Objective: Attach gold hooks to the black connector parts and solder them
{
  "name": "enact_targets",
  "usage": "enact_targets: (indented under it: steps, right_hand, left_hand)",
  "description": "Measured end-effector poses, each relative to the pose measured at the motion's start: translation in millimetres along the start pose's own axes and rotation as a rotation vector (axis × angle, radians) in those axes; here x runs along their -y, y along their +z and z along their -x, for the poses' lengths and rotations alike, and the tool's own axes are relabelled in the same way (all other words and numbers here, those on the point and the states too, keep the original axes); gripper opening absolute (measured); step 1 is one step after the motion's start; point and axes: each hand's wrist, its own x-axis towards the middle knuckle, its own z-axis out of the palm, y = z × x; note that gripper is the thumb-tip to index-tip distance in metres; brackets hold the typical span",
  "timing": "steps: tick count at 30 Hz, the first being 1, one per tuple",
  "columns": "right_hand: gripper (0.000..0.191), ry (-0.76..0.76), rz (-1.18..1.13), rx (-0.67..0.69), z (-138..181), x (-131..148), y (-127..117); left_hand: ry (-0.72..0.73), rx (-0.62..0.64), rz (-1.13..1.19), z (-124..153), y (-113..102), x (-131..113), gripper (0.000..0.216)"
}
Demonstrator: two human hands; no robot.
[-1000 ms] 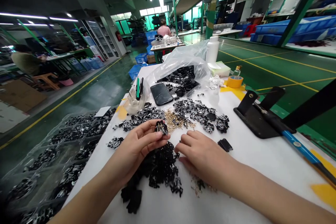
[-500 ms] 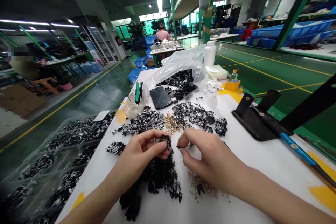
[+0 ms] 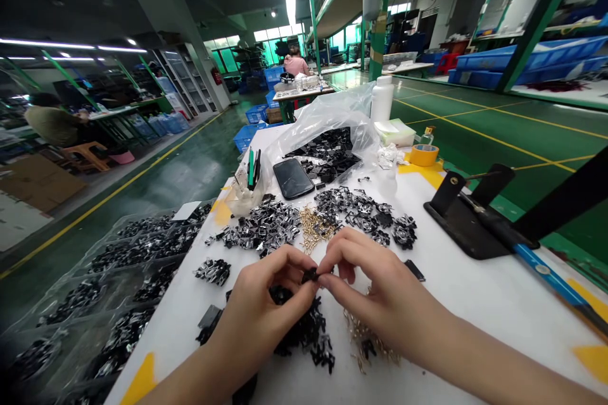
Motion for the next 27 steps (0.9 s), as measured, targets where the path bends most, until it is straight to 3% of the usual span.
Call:
enact_targets:
  steps: [5, 13, 20, 27]
  right_hand:
    - [0.009, 0.059, 0.01, -0.046, 1.0, -0.8, 1.2]
    - [0.008, 0.177, -0.031, -0.005, 2.4, 0.5, 2.9]
    - [0.005, 0.137, -0.081, 0.049, 2.5, 3.6, 4.2]
    - [0.013, -0.029, -0.183, 0.041, 5.5, 5.0, -1.7]
  left_hand:
    - [0.02, 0.013, -0.036, 1.1, 1.3, 0.9, 0.01]
    - [0.025, 0.001, -0.011, 2.4, 1.7, 0.9, 0.009]
    - [0.071, -0.006, 0.003, 4.4, 0.7, -1.0, 0.009]
    - [-0.07, 0.06, 0.326, 1.1, -4.3, -4.6, 0.006]
